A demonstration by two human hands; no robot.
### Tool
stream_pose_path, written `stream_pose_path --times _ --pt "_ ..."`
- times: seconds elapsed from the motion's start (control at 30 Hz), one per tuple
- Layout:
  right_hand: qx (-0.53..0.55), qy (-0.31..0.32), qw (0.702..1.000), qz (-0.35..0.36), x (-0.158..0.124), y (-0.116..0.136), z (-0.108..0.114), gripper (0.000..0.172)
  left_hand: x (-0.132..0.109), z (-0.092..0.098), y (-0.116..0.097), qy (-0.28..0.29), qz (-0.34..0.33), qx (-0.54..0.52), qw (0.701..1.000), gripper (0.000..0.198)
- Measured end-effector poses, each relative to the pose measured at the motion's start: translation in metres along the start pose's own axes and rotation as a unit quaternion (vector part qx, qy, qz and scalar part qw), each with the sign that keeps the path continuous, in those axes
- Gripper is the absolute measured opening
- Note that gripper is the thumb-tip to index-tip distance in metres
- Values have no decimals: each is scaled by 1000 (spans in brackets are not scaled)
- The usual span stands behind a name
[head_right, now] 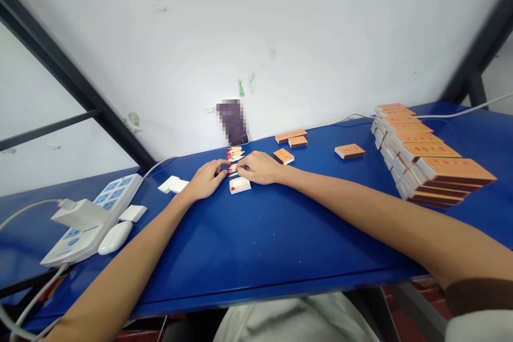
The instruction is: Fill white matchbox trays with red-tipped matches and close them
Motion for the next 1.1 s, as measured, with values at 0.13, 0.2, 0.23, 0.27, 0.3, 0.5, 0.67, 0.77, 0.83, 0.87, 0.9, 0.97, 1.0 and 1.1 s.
stream_pose_path --times 0.13,0.2,0.23,0.27,0.3,0.5,0.67,0.77,0.83,0.87,0.9,0.97,1.0,1.1 --pt "-2 -6 1000 8 0 1 1 28 0 1 -1 0 0 -4 1000 35" --pt "-2 -5 1000 9 1 1 0 27 0 2 -1 0 -1 -3 1000 35" --pt "-3 -4 1000 10 1 0 0 27 0 2 -1 1 -1 -3 1000 35" --pt "-4 -3 1000 10 1 0 -1 28 0 2 -1 0 0 -2 1000 36" --pt "-4 -3 1000 11 1 0 -1 28 0 1 -1 0 0 -2 1000 36" --pt "-5 0 1000 23 1 2 -1 29 0 1 -2 -2 -5 0 1000 37" --pt "2 -1 1000 24 1 2 -1 28 1 -1 1 2 -2 4 1000 36" --pt "7 -4 1000 29 1 3 0 28 1 -2 2 4 -6 -4 1000 37" --pt "11 -3 999 30 1 3 -1 28 1 -3 3 4 -9 -11 1000 37" --pt "13 -2 999 30 0 3 -1 28 1 -4 4 4 -9 -12 1000 37" --pt "14 -3 999 29 0 2 0 29 1 -4 4 4 -8 -13 1000 37" --pt "13 -10 1000 20 1 1 1 30 2 -4 5 3 -3 -11 1000 37" --pt "12 -13 1000 15 1 0 2 31 2 -3 5 2 1 -10 1000 36" --pt "9 -11 1000 9 1 0 2 31 3 -1 5 0 15 -16 1000 35"
Point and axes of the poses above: each hand's wrist, its own x-axis towards the middle knuckle, its own z-axis out of the back of the hand, y = z × x, the point moved 10 cm from there along x, towards the middle knuckle, and after that the axes turned 6 degrees about x, right-handed, at the moved point
